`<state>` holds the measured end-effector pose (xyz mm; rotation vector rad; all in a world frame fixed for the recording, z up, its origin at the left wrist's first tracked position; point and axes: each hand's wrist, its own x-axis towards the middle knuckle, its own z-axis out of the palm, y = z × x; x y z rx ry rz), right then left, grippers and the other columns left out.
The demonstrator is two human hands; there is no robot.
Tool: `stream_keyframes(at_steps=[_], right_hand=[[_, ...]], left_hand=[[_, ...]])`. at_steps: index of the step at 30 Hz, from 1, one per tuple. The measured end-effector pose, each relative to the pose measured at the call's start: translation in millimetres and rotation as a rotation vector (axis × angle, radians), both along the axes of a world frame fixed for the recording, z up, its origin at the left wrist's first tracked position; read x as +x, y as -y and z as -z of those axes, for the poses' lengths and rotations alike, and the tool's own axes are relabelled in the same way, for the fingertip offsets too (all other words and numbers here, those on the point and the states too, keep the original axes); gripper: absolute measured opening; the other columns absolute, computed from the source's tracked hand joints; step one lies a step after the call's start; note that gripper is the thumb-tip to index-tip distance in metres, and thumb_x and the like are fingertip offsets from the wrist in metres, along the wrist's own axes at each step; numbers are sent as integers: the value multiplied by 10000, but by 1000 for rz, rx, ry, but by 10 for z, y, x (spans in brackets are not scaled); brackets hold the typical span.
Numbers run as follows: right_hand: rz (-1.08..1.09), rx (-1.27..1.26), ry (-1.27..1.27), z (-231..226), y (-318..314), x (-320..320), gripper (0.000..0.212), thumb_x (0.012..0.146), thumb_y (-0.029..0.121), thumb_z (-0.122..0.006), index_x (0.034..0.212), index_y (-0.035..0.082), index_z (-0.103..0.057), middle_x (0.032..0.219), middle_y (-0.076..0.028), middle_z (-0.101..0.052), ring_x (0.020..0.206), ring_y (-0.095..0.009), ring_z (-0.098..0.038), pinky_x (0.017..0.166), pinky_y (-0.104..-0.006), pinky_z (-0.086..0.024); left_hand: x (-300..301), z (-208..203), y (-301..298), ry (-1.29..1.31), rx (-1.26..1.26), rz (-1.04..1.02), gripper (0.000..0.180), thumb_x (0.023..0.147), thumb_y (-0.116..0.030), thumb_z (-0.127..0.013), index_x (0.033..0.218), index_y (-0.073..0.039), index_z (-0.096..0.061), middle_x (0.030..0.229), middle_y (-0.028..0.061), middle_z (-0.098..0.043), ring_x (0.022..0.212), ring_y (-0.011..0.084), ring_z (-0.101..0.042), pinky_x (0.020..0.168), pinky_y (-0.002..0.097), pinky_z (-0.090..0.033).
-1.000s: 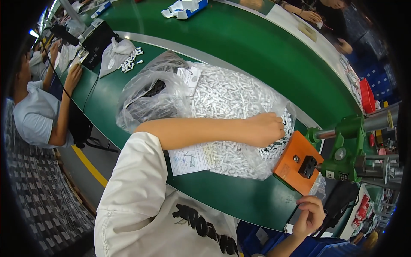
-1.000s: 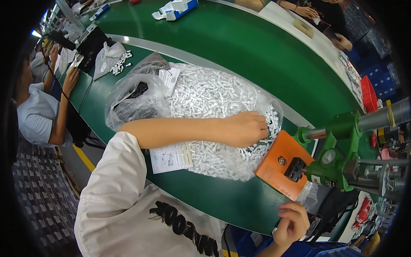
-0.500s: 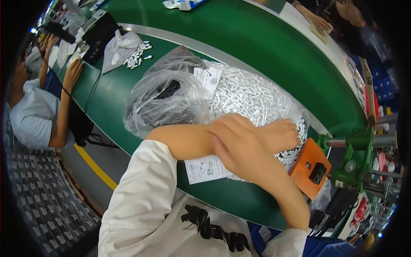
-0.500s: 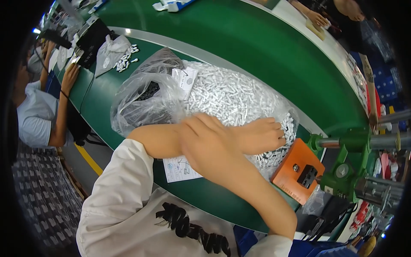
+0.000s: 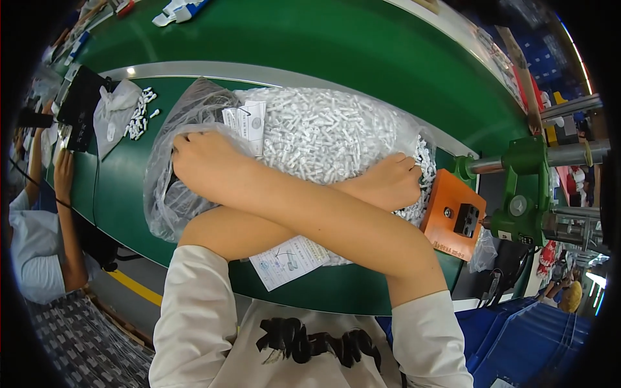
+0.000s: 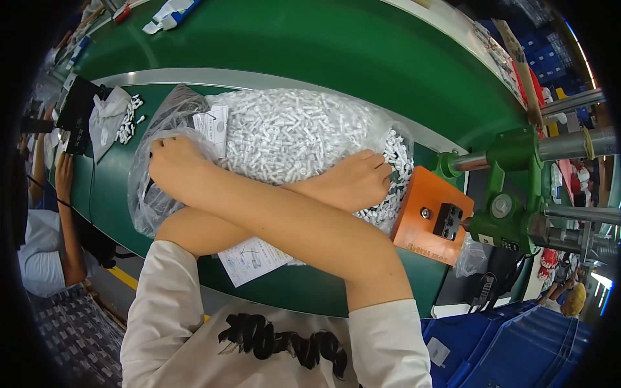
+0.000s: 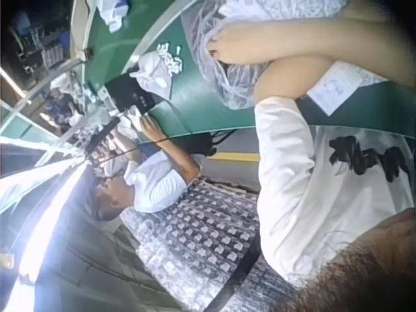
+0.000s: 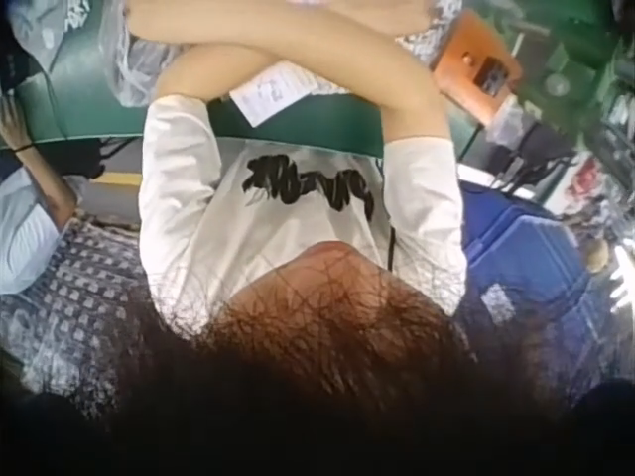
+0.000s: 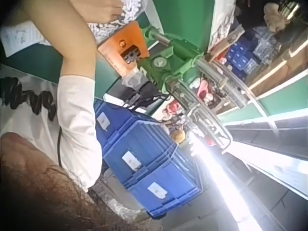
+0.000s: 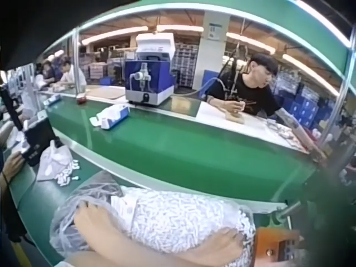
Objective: The person assembles small plastic components by hand, pressing small white parts into an orange base using a manual press machine.
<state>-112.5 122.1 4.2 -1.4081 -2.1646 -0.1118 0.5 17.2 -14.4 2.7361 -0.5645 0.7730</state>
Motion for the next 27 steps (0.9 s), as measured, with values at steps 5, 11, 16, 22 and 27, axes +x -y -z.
stream_keyframes(at_steps=[5, 11, 16, 22, 27], right_hand=[[-53, -216, 6, -78, -42, 56, 147, 718, 107, -670, 826, 19, -715, 879, -149, -694, 815, -313, -704, 684, -405, -548], [41, -69, 45, -8, 40, 30, 154, 721, 110, -668, 840, 27, -720, 868, -141, -703, 832, -287, -699, 726, -390, -527], [60, -64, 62, 18, 113, 75, 170, 720, 120, -669, 854, 30, -722, 906, -147, -699, 867, -275, -683, 766, -389, -504], [13, -44, 38, 22, 126, 76, 187, 716, 122, -664, 870, 30, -717, 956, -141, -692, 917, -269, -673, 783, -376, -493], [-20, 89, 16, -118, 236, 114, 155, 708, 124, -673, 835, 42, -707, 910, -76, -672, 920, -241, -647, 793, -370, -483]], left_hand=[[-50, -41, -20, 7, 1, -2, 171, 669, -146, -634, 743, -3, -690, 802, 82, -607, 848, 236, -557, 730, 334, -429], [-13, -45, 15, 62, -26, -54, 187, 700, -106, -623, 855, -5, -652, 866, 77, -572, 875, 225, -541, 724, 321, -411], [37, -9, 45, 155, -11, -83, 129, 719, -118, -626, 812, -38, -667, 847, 49, -578, 868, 204, -531, 703, 321, -394], [1, -107, 31, 202, -96, -37, 195, 746, -86, -603, 921, -16, -651, 893, 55, -561, 899, 217, -534, 738, 323, -423], [20, -77, 36, 229, -132, -40, 205, 756, -89, -602, 946, -31, -650, 932, 53, -569, 917, 218, -537, 746, 321, -429]])
